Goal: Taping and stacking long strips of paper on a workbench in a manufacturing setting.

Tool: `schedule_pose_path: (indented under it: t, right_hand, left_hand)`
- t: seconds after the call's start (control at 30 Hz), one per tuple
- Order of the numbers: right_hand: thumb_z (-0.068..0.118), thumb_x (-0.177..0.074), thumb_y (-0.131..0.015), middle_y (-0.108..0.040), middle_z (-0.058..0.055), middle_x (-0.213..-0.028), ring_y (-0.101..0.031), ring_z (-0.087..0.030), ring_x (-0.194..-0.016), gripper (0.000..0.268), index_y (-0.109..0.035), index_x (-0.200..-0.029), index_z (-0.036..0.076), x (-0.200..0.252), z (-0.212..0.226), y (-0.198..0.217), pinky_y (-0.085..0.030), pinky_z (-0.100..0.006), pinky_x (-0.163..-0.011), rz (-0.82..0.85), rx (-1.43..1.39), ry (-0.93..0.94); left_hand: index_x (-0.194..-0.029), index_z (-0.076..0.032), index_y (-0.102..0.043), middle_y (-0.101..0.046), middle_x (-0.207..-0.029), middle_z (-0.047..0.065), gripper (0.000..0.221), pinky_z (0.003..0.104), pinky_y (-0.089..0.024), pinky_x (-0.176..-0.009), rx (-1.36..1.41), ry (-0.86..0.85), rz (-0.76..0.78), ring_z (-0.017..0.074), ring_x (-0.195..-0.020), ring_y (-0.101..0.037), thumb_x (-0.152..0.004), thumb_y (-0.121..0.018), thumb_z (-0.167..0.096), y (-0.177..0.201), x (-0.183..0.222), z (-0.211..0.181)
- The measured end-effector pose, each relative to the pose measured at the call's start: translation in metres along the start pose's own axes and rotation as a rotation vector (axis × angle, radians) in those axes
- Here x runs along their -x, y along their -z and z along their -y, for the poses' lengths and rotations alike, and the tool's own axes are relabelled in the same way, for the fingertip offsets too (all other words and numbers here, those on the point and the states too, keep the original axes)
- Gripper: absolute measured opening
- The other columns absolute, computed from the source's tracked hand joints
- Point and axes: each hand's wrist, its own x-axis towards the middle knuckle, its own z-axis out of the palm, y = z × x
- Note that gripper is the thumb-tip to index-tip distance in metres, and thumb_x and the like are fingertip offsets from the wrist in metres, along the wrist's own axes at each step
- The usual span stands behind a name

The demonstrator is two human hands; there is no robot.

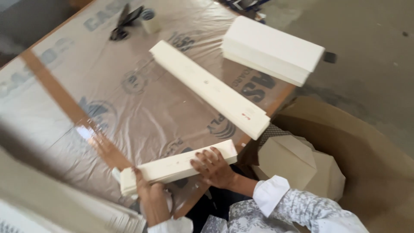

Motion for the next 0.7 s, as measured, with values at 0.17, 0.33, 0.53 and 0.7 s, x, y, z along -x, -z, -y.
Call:
schedule_pose_path:
  t: [0.17,0.33,0.53,0.7]
  right_hand:
    - [0.031,-0.074,-0.077,-0.062,-0.018,-0.124,-0.061,-0.033,-0.109,0.071,-0.056,-0.134,0.000,-0.016,-0.019,0.006,-0.046,-0.047,-0.101,0.345,0.134,0.083]
    - [0.034,-0.064,-0.085,-0.068,-0.018,-0.116,-0.066,-0.033,-0.103,0.075,-0.061,-0.127,0.000,-0.052,-0.031,0.028,-0.053,-0.045,-0.091,0.302,-0.149,0.030]
    - [0.037,-0.057,-0.090,-0.074,-0.014,-0.102,-0.071,-0.032,-0.091,0.070,-0.067,-0.118,0.010,-0.082,-0.034,0.042,-0.056,-0.043,-0.079,0.384,-0.260,-0.138]
    - [0.037,-0.062,-0.088,-0.074,-0.012,-0.103,-0.071,-0.032,-0.098,0.070,-0.066,-0.125,0.016,-0.063,-0.057,0.005,-0.056,-0.044,-0.083,0.680,-0.206,-0.270]
  left_hand:
    - [-0.150,0.004,-0.046,-0.037,-0.167,0.030,0.061,0.041,-0.038,-0.116,0.577,0.528,-0.005,0.0417,-0.143,-0.046,-0.089,-0.053,0.006,-0.011,0.016,0.002]
    - [-0.133,-0.012,-0.056,-0.065,-0.121,0.012,0.062,0.045,-0.053,-0.088,1.389,1.484,-0.410,0.0323,-0.108,-0.064,-0.075,-0.075,-0.022,-0.077,-0.003,0.077]
    - [-0.124,-0.013,-0.061,-0.064,-0.109,0.003,0.058,0.040,-0.046,-0.071,1.212,1.767,-0.456,0.0201,-0.097,-0.060,-0.075,-0.085,-0.032,-0.034,-0.019,0.046]
    - [-0.126,-0.011,-0.052,-0.058,-0.119,0.004,0.065,0.040,-0.044,-0.089,1.057,1.486,-0.593,0.0188,-0.112,-0.055,-0.074,-0.088,-0.027,-0.047,0.017,0.047]
